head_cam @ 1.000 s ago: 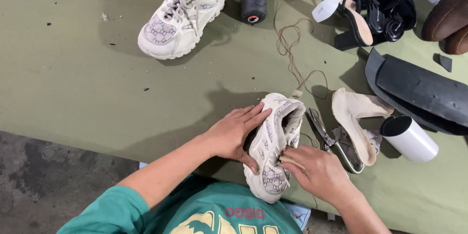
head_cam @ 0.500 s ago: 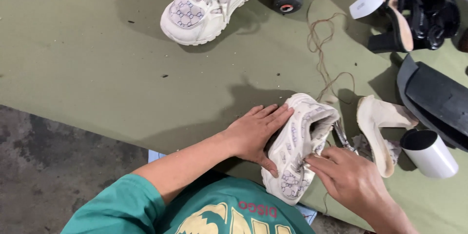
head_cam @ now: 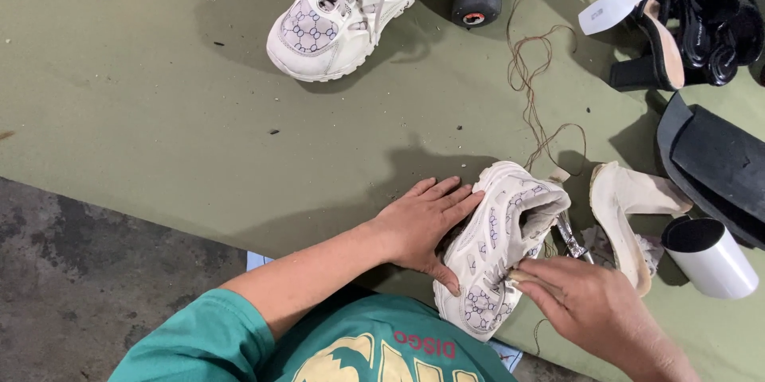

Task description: Hand-sewing the upper part of a white sneaker using a needle tool and thread on a repair bench.

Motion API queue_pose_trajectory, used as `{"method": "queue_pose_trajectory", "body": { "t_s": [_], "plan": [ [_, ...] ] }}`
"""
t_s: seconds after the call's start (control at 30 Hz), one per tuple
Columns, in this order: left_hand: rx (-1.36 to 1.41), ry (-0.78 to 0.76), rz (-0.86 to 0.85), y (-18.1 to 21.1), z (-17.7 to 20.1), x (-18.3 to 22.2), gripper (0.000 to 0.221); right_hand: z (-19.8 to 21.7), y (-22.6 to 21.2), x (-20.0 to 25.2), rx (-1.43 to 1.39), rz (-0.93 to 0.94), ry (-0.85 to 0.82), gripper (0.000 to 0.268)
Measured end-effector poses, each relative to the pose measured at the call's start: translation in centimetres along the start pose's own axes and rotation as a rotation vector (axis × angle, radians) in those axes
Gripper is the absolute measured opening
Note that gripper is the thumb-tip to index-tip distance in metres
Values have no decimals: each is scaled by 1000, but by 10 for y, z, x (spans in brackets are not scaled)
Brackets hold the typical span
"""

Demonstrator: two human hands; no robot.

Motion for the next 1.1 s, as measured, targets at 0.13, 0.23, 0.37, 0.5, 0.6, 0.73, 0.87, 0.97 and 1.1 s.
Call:
{"method": "queue_pose_trajectory", "body": {
  "t_s": [0.13,0.23,0.37,0.5,0.6,0.73,0.87,0.97,1.1],
  "plan": [
    [4,22,6,0,0,0,148,2,-5,5,-45,79,29,23],
    [12,66,-14,-1,-3,1,147,1,-4,11,-38,76,52,29],
    [-7,112,-34,0,-4,1,144,2,7,8,-265,-443,-104,38],
    [-36,130,-44,-1,-6,1,141,5,20,23,-381,-968,-249,41],
    [-46,161,-52,-2,-8,-1,141,5,6,10,-259,-850,-268,39],
    [-23,124,-118,-9,-9,-7,139,-5,42,11,-301,-541,-127,38],
    [-42,120,-146,-7,-14,-13,123,3,44,4,-198,-626,-134,39],
    [-126,147,-99,9,-19,-16,124,11,51,2,-192,-673,-117,39],
    [-163,145,-33,26,-40,-22,124,18,57,5,-296,-803,-140,34]
  ]
}}
Point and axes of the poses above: each hand's wrist, its own x-axis away from the middle knuckle, its own z-axis out of the back of the hand, y = z × x, the point moved 6 cm from there along -x, towards the middle knuckle, and after that the axes turned 12 degrees about -x, right-handed, at the moved point
